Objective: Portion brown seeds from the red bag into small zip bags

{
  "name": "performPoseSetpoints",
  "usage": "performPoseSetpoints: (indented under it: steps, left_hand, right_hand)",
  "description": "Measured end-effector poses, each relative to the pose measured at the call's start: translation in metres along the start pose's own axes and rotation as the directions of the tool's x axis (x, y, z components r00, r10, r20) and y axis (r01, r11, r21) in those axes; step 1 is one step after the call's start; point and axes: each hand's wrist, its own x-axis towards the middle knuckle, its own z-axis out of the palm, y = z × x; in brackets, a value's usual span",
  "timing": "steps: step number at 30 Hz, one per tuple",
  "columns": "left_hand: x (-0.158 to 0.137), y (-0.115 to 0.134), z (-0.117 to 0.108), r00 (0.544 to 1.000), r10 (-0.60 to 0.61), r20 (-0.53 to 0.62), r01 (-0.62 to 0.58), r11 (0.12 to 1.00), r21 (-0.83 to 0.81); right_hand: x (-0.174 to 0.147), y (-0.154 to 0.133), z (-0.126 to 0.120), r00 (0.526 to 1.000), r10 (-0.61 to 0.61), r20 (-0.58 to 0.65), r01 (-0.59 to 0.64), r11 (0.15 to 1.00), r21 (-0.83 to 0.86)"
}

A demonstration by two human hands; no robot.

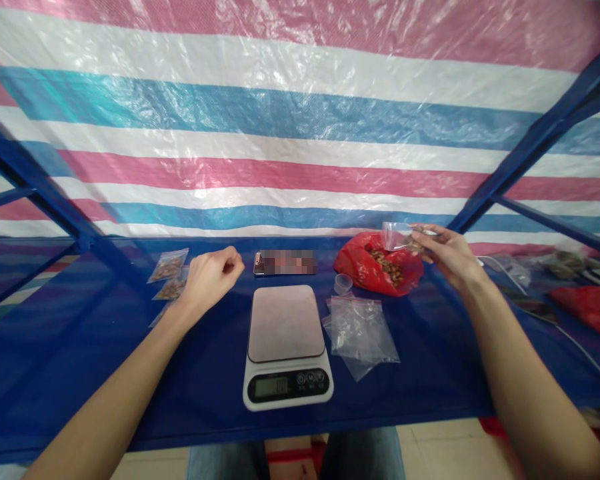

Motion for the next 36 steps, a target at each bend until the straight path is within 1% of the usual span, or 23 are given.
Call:
performPoseSetpoints:
  steps: [4,9,12,16,20,22,24,27,29,30,32,36]
  left_hand:
    - [0.000,-0.001,-0.003,1.000,-0.016,-0.024,0.016,1.000,-0.015]
    - [0.000,0.000,0.000,1.000,-0.018,-0.015,0.018,1.000,-0.011]
    - [0.000,0.000,0.002,1.000,-0.016,0.003,0.016,1.000,-0.005]
    - [-0.001,-0.002,0.002,1.000,-0.015,0.011,0.015,1.000,0.011]
    - [0.000,-0.001,0.002,1.000,-0.024,0.018,0.023,0.999,0.024]
    - [0.000,-0.001,0.002,0.999,-0.031,0.024,0.030,0.999,0.037]
    - [0.001,-0.001,0.001,0.999,-0.035,0.032,0.034,0.998,0.048]
    - [0.001,-0.001,0.000,0.999,-0.031,0.044,0.028,0.998,0.062]
    - [0.001,-0.001,-0.001,0.999,-0.030,0.045,0.027,0.997,0.071]
    - [0.001,-0.001,-0.001,0.999,-0.031,0.043,0.028,0.997,0.076]
    - [0.001,-0.001,-0.001,0.999,-0.033,0.038,0.030,0.996,0.080]
    - [0.001,-0.002,0.000,0.999,-0.039,0.035,0.036,0.996,0.083]
  right_hand:
    - [-0.005,-0.003,0.001,0.999,0.042,-0.017,-0.043,0.998,-0.054]
    - [-0.005,-0.003,0.002,0.999,0.008,-0.049,-0.009,0.999,-0.034]
    - [-0.005,-0.003,0.000,0.998,-0.007,-0.060,0.004,0.998,-0.060]
    - [-0.004,-0.003,-0.001,0.998,-0.063,-0.015,0.060,0.990,-0.130]
    - [-0.001,0.000,-0.001,0.987,-0.158,0.036,0.161,0.967,-0.198]
    - [0.001,0.001,0.000,0.974,-0.219,0.064,0.228,0.942,-0.246]
    - [0.001,0.002,0.001,0.954,-0.287,0.087,0.299,0.893,-0.335]
    - [-0.002,0.001,0.003,0.911,-0.393,0.128,0.401,0.764,-0.505]
    - [-0.006,0.000,0.006,0.886,-0.431,0.171,0.444,0.681,-0.583]
    - [-0.008,-0.001,0.007,0.880,-0.435,0.190,0.454,0.653,-0.605]
    - [-0.012,-0.003,0.012,0.876,-0.437,0.203,0.461,0.635,-0.620]
    - [-0.018,-0.005,0.023,0.875,-0.454,0.165,0.457,0.665,-0.592]
